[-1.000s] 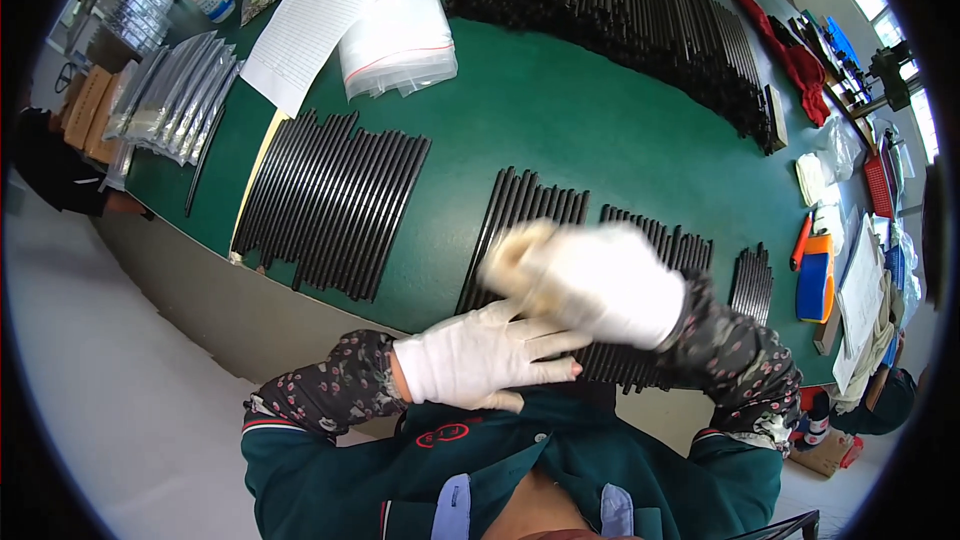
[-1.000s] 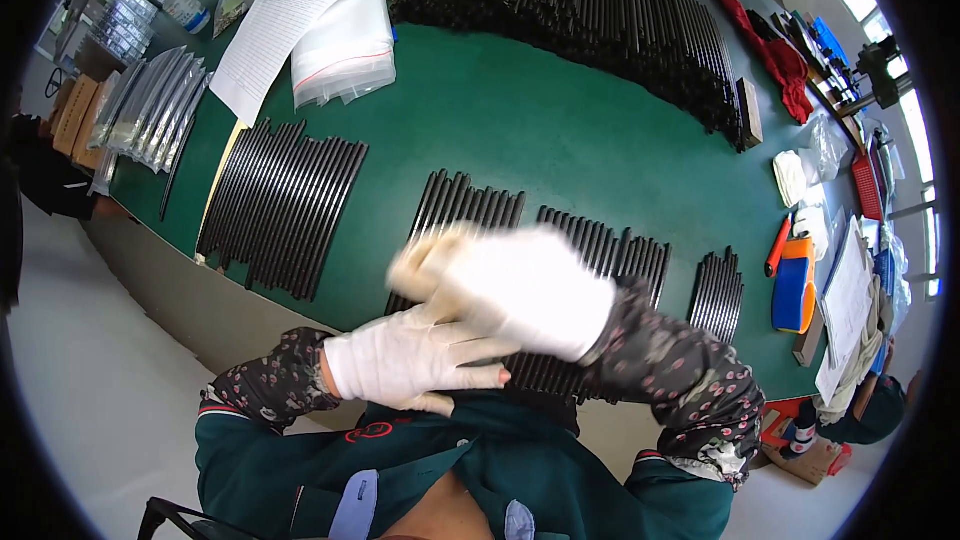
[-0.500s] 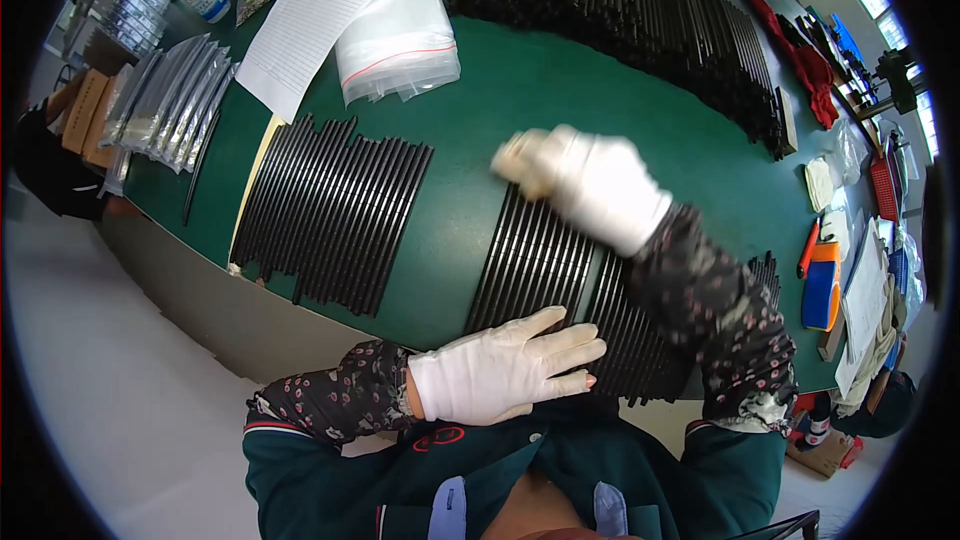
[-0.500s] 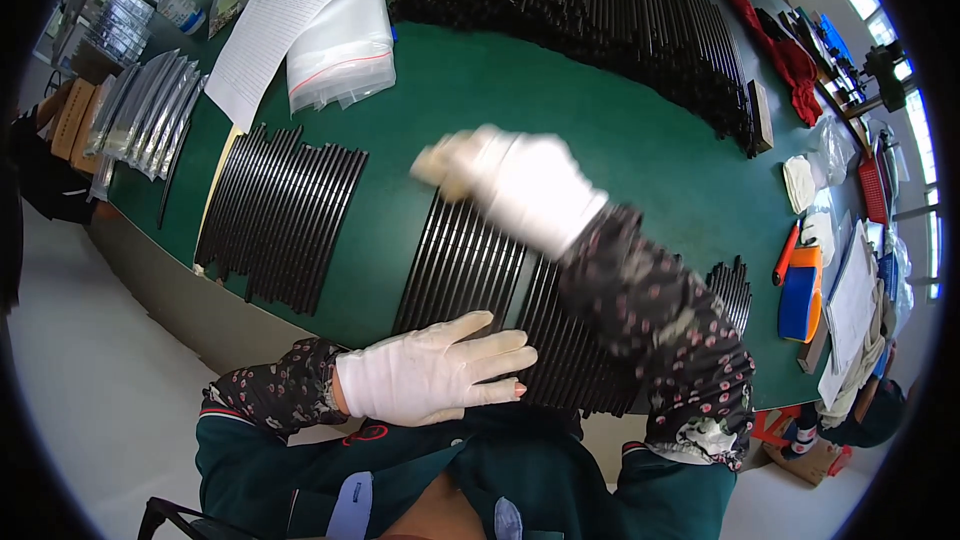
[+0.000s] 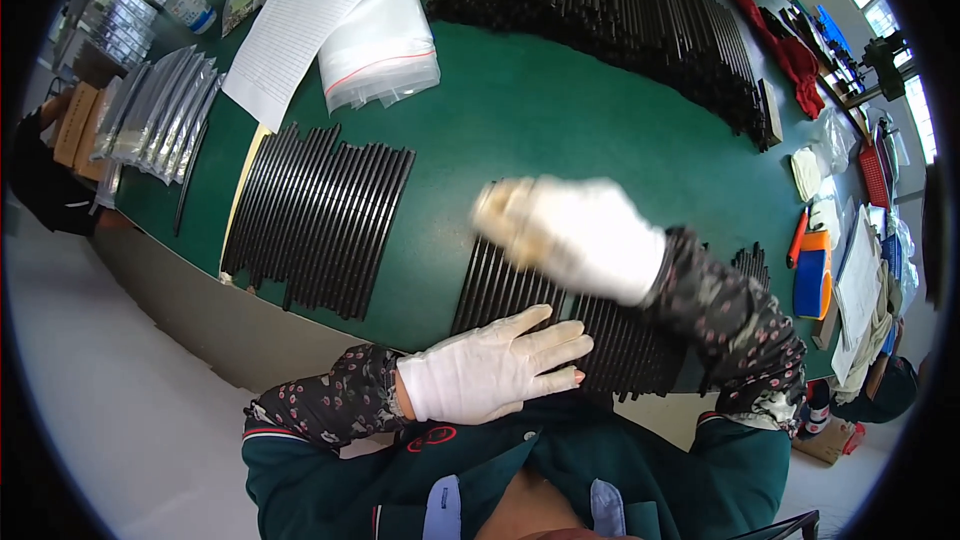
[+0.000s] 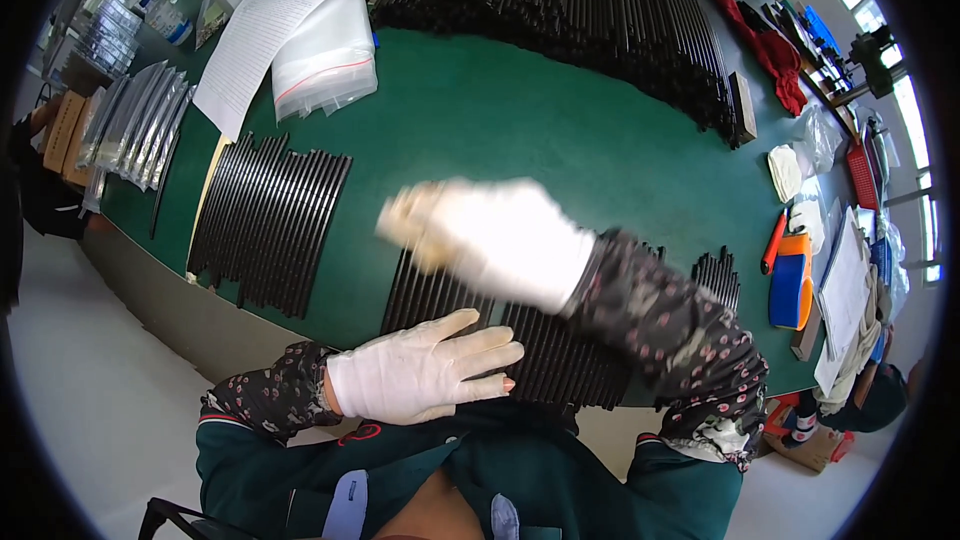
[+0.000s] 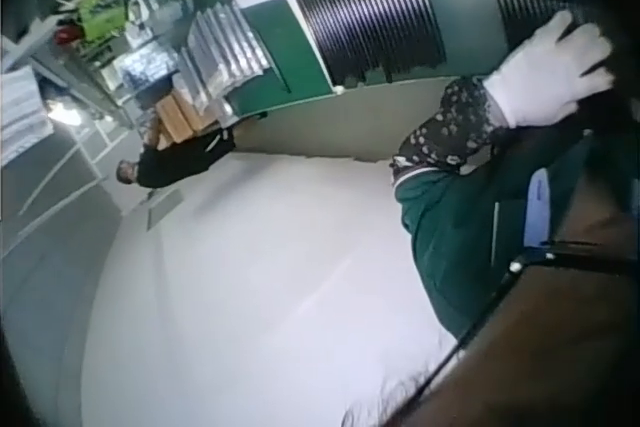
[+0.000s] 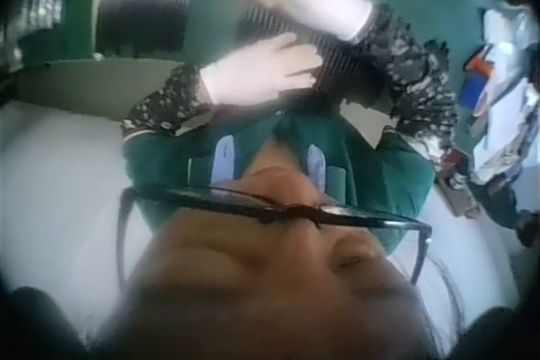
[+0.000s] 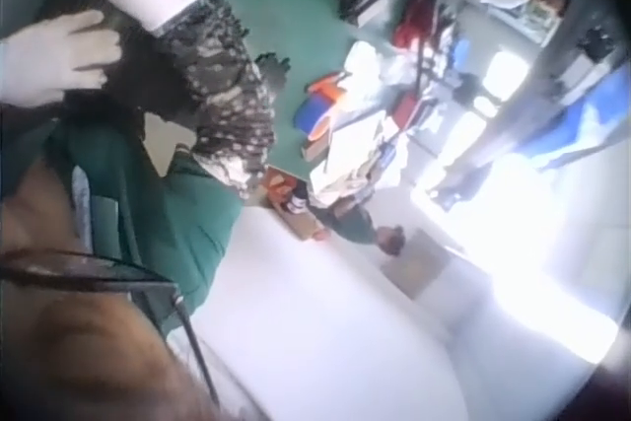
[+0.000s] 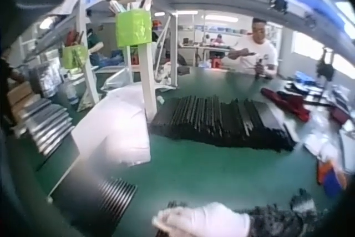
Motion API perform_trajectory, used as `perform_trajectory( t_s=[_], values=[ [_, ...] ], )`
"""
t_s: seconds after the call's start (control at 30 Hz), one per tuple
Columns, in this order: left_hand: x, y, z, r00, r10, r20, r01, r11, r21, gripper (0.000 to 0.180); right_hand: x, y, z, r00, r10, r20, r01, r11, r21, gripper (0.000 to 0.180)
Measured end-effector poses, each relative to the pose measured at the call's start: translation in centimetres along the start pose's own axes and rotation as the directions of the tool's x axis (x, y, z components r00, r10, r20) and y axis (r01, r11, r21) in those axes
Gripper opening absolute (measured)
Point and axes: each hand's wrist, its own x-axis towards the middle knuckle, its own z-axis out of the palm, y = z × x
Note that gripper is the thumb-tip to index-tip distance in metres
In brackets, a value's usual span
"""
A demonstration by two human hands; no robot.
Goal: Wiping and inspecting black cylindrical tubes at a factory workbench.
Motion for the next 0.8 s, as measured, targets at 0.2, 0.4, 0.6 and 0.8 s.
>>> perform_trajectory(
  t_s=[0.2, 0.4, 0.6, 0.8],
  values=[
    [0.6, -0.2, -1.1, 0.999, 0.038, -0.015, -0.038, 0.999, 0.024, 0.062, -1.6, 4.3, -0.6, 0.994, 0.103, -0.045, -0.110, 0.970, -0.218, 0.028],
    [-0.3, 0.3, 0.9, 0.996, -0.061, -0.059, 0.061, 0.998, -0.003, 0.060, -2.2, -2.7, 1.2, 0.909, -0.171, 0.379, 0.161, 0.985, 0.058, 0.028],
    [0.5, -0.3, -0.7, 0.999, 0.029, -0.016, -0.029, 0.999, 0.026, 0.060, 0.4, 2.4, -0.1, 0.965, 0.261, 0.000, -0.253, 0.937, -0.242, 0.025],
    [0.8, 0.2, -0.8, 0.999, 0.041, -0.009, -0.040, 0.996, 0.075, 0.062, -1.2, 3.4, 0.5, 0.973, 0.229, 0.021, -0.225, 0.966, -0.126, 0.019]
  ],
)
